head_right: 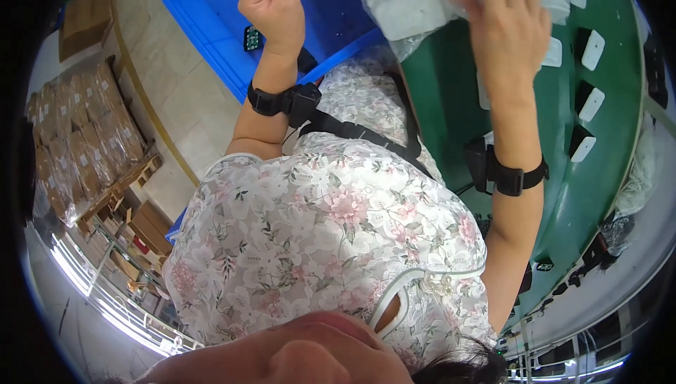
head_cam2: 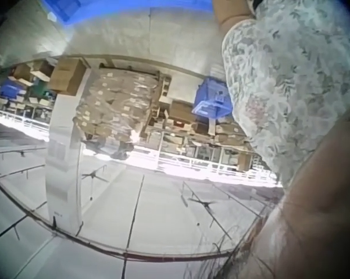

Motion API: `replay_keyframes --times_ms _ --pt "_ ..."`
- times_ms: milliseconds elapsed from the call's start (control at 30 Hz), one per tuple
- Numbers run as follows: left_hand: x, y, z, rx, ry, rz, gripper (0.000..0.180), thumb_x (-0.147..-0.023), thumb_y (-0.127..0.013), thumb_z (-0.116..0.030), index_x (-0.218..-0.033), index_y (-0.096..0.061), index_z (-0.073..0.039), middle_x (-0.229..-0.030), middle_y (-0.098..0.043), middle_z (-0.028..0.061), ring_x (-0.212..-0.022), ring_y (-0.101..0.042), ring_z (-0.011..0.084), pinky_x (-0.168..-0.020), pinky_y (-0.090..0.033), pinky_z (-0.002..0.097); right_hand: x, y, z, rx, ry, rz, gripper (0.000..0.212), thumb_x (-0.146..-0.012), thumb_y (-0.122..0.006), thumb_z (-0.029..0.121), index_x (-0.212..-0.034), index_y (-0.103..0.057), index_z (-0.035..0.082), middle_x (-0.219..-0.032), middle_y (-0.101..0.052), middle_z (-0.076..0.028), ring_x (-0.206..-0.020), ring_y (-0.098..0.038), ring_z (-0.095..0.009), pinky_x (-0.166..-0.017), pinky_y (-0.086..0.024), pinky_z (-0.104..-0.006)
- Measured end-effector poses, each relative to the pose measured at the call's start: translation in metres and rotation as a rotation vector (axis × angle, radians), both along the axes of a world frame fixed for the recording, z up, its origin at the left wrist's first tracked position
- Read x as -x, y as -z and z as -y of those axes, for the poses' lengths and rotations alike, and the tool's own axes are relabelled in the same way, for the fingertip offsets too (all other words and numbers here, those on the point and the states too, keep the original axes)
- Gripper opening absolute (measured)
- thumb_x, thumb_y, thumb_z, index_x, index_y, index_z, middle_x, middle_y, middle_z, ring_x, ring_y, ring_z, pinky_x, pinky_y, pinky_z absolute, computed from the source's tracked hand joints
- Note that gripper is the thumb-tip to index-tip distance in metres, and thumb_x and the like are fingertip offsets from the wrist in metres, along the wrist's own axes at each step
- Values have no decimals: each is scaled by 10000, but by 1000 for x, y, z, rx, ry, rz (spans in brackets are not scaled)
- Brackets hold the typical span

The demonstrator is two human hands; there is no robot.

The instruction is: The person picks up a white plastic plate, inserts a small black component into it, and then presses a black plastic housing onto the assembly. After repeating this process, the person reaches into a large plastic bag to retrieve more white plastic plates.

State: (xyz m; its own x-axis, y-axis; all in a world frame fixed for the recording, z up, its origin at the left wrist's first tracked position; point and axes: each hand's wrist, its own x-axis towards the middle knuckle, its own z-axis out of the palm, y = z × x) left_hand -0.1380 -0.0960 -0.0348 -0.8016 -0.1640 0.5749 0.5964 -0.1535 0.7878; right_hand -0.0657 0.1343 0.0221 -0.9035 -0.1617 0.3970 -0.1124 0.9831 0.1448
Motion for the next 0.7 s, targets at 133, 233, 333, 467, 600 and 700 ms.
replay_keyframes --times_ms 133,233,333,467,600,700 --pt "5 19 22 124 -180 72 174 -900 -466 68 -813 -597 -6 -776 -652 99 -724 -638 178 -660 -496 260 0 -3 -33 -141 -8 -57 260 -844 -639 151 -1103 -647 132 -927 -650 -42 -890 -591 -245 -757 -476 -356" --pt "2 27 20 4 -105 131 139 -901 -515 60 -816 -600 -10 -748 -645 46 -700 -595 109 -680 -471 228 0 -8 -31 -138 4 48 288 -821 -657 161 -1108 -643 136 -1018 -654 -45 -926 -590 -255 -789 -470 -372" --pt "1 19 14 57 -100 93 160 -911 -490 56 -807 -594 -5 -722 -634 54 -673 -590 109 -644 -467 218 12 -17 -26 -297 192 315 357 -788 -683 186 -1141 -631 158 -1147 -632 -31 -992 -586 -257 -855 -448 -392" --pt "-9 -6 27 87 -23 95 78 -889 -574 -7 -889 -642 -44 -911 -678 69 -870 -633 170 -811 -485 303 16 -35 -33 -303 -75 323 395 -761 -694 184 -1146 -611 166 -1267 -574 -32 -1061 -570 -267 -929 -400 -418" --pt "-35 -57 -23 867 50 -337 210 -875 -576 -80 -1073 -639 -104 -1223 -600 95 -1112 -551 296 -991 -372 471 -1 -12 -39 -239 -119 330 349 -784 -640 115 -1129 -591 119 -1282 -561 -28 -1114 -524 -276 -1037 -337 -501" --pt "-42 -40 -56 738 91 -393 257 -825 -655 -176 -1072 -659 -107 -1294 -563 83 -1249 -480 293 -1052 -328 511 -13 -9 -28 41 -207 204 320 -813 -603 66 -1131 -584 105 -1259 -566 -33 -1149 -508 -288 -1027 -355 -509"
